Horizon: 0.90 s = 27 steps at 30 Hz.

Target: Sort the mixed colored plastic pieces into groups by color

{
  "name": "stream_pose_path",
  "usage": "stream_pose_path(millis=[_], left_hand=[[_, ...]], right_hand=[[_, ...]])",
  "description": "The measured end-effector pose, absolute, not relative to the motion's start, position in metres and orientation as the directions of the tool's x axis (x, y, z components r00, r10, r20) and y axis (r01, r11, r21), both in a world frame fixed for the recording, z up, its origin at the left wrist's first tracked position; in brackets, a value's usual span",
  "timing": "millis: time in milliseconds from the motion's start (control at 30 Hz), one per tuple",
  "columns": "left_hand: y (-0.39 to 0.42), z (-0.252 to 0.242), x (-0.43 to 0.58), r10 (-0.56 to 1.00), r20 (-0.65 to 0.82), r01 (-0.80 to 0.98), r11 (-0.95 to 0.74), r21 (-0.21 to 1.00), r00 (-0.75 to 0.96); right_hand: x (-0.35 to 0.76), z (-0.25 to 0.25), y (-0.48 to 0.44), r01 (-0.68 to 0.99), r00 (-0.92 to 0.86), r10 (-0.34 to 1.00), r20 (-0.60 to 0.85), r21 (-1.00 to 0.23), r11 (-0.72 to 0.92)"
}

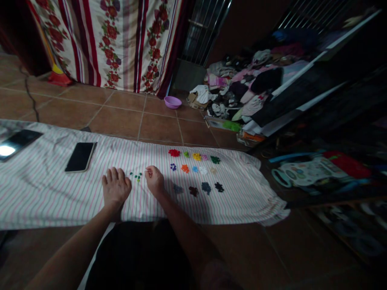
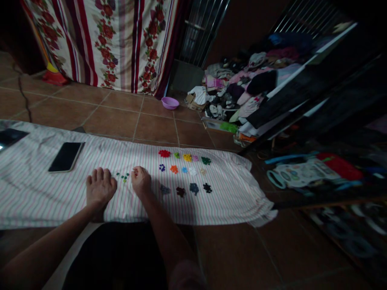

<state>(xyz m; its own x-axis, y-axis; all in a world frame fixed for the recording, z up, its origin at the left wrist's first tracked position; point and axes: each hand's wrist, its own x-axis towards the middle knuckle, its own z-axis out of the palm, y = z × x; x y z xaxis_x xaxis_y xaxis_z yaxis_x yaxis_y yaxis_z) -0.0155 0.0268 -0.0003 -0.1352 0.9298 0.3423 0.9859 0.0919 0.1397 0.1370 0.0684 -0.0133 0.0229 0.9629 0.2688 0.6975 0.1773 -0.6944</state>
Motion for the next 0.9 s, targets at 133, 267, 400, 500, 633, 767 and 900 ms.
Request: stream_pose_path(millis=[133,267,400,500,633,767,900], left_hand=[[0.027,0.002,-0.015,0.931,0.345,0.99,0.09,0.107,-0.122],[0.027,0.003,-0.015,0.931,0.342,0.99,0.097,0.099,-0.125],[0.027,0.001,-0.015,0.927,0.351,0.989,0.093,0.117,-0.129],[0.027,-0.001,-0.016,0.924,0.358,0.986,0.09,0.142,-0.136],[0.027,-0.002,-0.016,0.925,0.357,0.986,0.087,0.141,-0.133],[0.028,-0.002,-0.016,0.926,0.355,0.99,0.093,0.105,-0.125],[0.029,-0.004,-0.016,0.925,0.354,0.987,0.103,0.121,-0.14]], right_hand=[[0.148,-0.009,0.066,0.677,0.042,0.951,0.307,-0.709,0.199],[0.168,-0.006,0.066,0.659,0.035,0.936,0.349,-0.713,0.241],[0.203,-0.008,0.068,0.647,0.086,0.925,0.37,-0.727,0.231],[0.237,-0.009,0.069,0.656,0.146,0.906,0.397,-0.725,0.212],[0.287,-0.006,0.071,0.712,0.262,0.869,0.419,-0.692,0.119],[0.333,-0.001,0.074,0.761,0.383,0.842,0.381,-0.647,-0.053],[0.367,0.004,0.077,0.799,0.461,0.819,0.34,-0.561,-0.217]])
